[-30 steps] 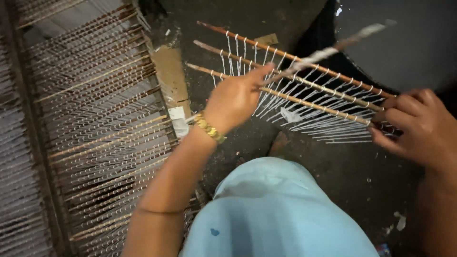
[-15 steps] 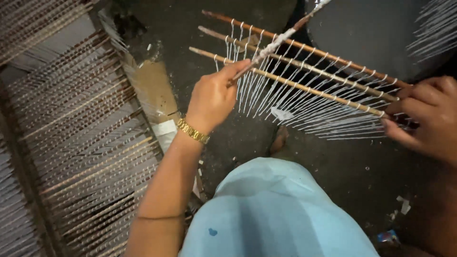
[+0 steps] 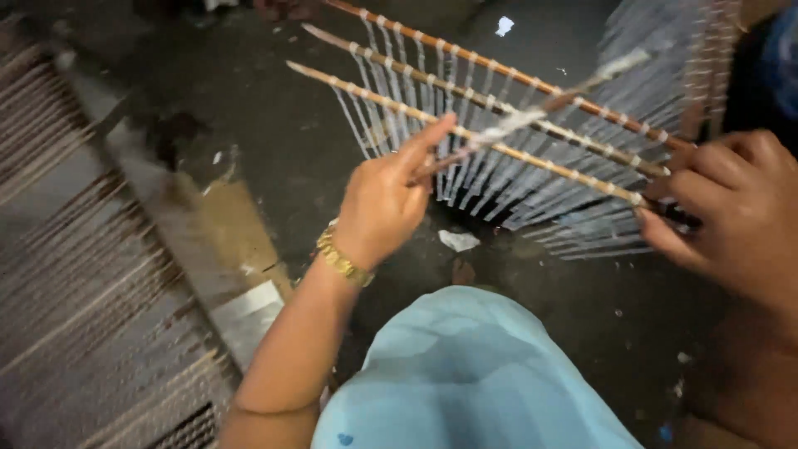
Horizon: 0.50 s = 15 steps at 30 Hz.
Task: Dipping frames of candle wicks into a vat of molten wax and hanging them on a rack to cool and harden.
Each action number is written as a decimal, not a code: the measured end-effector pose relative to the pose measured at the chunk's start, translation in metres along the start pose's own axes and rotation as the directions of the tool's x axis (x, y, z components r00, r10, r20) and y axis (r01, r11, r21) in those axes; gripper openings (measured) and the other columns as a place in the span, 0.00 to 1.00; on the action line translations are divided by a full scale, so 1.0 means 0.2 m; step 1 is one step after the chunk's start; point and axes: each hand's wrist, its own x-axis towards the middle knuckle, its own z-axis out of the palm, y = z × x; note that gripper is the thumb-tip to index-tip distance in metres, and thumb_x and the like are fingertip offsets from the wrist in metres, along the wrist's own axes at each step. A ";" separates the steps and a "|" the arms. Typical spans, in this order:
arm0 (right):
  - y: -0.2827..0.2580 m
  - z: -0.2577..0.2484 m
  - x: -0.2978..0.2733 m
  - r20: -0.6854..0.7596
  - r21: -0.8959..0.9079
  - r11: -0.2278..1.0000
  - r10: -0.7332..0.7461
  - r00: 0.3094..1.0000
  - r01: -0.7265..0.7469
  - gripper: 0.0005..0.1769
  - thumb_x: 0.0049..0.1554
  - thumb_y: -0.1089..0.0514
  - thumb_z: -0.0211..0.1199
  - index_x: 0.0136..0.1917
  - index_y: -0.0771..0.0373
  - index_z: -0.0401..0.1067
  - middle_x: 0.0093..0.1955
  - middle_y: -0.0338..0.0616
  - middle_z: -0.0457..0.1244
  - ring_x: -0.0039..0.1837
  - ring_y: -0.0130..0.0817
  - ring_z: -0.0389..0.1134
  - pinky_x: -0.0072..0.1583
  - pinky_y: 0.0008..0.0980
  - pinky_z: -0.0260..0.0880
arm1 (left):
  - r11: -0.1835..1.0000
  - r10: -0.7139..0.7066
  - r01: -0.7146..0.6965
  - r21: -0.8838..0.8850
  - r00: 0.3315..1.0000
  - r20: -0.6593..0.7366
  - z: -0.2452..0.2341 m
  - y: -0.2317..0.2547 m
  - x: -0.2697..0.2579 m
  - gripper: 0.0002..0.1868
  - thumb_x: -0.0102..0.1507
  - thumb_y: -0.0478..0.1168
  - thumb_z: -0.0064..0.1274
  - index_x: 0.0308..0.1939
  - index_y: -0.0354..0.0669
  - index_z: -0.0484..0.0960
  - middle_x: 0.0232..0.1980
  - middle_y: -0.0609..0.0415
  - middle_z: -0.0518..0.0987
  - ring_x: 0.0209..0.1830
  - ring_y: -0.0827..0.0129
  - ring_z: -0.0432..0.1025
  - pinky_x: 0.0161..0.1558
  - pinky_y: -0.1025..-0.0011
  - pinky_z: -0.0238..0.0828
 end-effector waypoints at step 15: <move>0.34 0.37 0.19 0.058 0.203 0.879 0.429 0.902 -0.431 0.08 0.74 0.73 0.64 0.52 0.77 0.69 0.58 0.66 0.62 0.61 0.56 0.62 0.64 0.49 0.60 | 0.519 -0.849 0.795 0.314 0.522 0.082 -0.29 -1.70 -1.27 0.19 0.73 0.50 0.33 0.59 0.57 0.79 0.32 0.58 0.82 0.32 0.57 0.76 0.41 0.57 0.67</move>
